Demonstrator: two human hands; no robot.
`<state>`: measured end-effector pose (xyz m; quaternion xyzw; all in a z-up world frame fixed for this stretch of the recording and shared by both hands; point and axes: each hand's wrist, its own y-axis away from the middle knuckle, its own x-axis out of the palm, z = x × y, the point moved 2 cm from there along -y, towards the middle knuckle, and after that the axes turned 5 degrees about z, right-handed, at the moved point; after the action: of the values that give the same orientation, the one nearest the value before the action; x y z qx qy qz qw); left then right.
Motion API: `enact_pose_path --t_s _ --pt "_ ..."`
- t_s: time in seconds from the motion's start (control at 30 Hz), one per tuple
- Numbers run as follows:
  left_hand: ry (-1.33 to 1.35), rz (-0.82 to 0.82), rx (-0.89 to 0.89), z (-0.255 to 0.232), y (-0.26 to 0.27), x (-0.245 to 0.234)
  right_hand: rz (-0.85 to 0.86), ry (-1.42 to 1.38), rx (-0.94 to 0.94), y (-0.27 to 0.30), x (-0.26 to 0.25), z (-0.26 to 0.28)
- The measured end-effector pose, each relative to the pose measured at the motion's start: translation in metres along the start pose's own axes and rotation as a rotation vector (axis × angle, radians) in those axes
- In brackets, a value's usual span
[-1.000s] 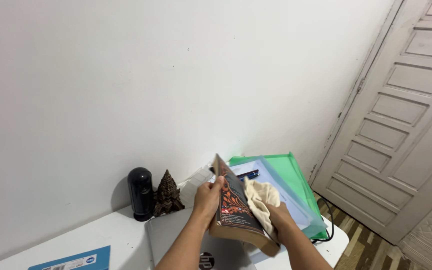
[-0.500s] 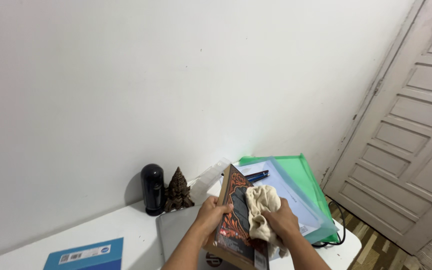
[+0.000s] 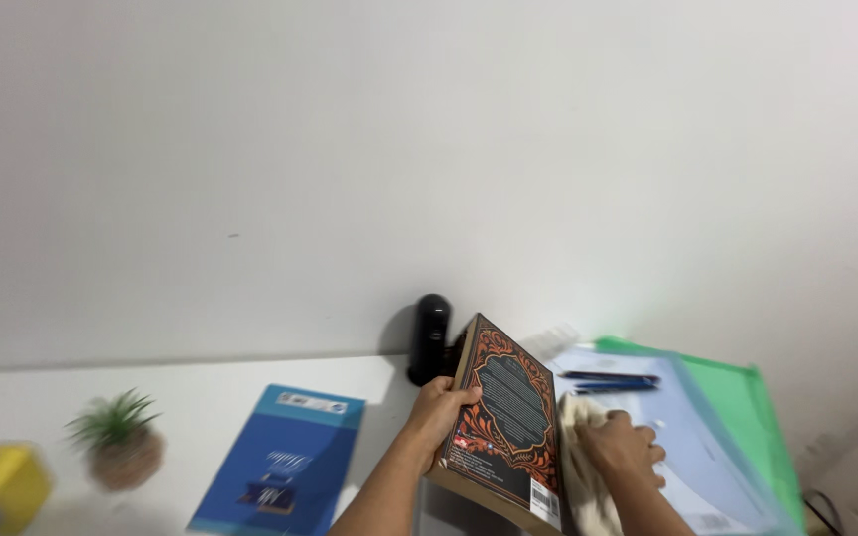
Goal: The person wipes a white desk surface and various objects using a cloth. They clean a yellow alarm clock, a small potted plant, a stack of books, a pen, a clear plastic organizer, and a black cylindrical object. The person moves items aside to wipe the desk and then returns them.
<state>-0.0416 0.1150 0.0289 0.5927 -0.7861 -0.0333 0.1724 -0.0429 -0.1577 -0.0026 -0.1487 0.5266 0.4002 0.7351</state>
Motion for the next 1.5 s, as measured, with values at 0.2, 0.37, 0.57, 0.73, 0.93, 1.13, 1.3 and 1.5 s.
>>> enact_pose_path --t_s 0.2,0.37,0.57,0.73,0.93,1.13,1.3,1.5 --pt "0.193 -0.220 0.093 -0.001 0.061 -0.064 0.517 -0.452 -0.237 0.028 0.061 0.084" --pt "0.296 -0.410 0.206 0.009 0.118 -0.138 1.079 -0.836 -0.275 0.132 0.109 0.151" --pt "0.251 -0.611 0.050 0.060 0.160 -0.220 1.085 -0.702 -0.327 0.197 0.166 0.177" --pt "-0.105 -0.734 -0.188 0.098 0.152 -0.266 1.019 -0.456 -0.269 0.203 0.209 0.178" --pt "-0.473 -0.733 -0.287 0.134 0.110 -0.289 0.945 -0.430 -0.261 0.185 0.228 0.174" --pt "-0.505 -0.723 -0.336 0.100 0.103 -0.284 0.944 -0.342 -0.249 0.170 0.228 0.171" --pt "-0.654 -0.652 -0.131 0.039 0.076 -0.227 0.908 -0.286 -0.359 0.145 0.198 0.166" --pt "-0.732 -0.324 0.036 -0.011 0.004 -0.123 0.610 -0.450 -0.435 0.085 0.107 0.134"
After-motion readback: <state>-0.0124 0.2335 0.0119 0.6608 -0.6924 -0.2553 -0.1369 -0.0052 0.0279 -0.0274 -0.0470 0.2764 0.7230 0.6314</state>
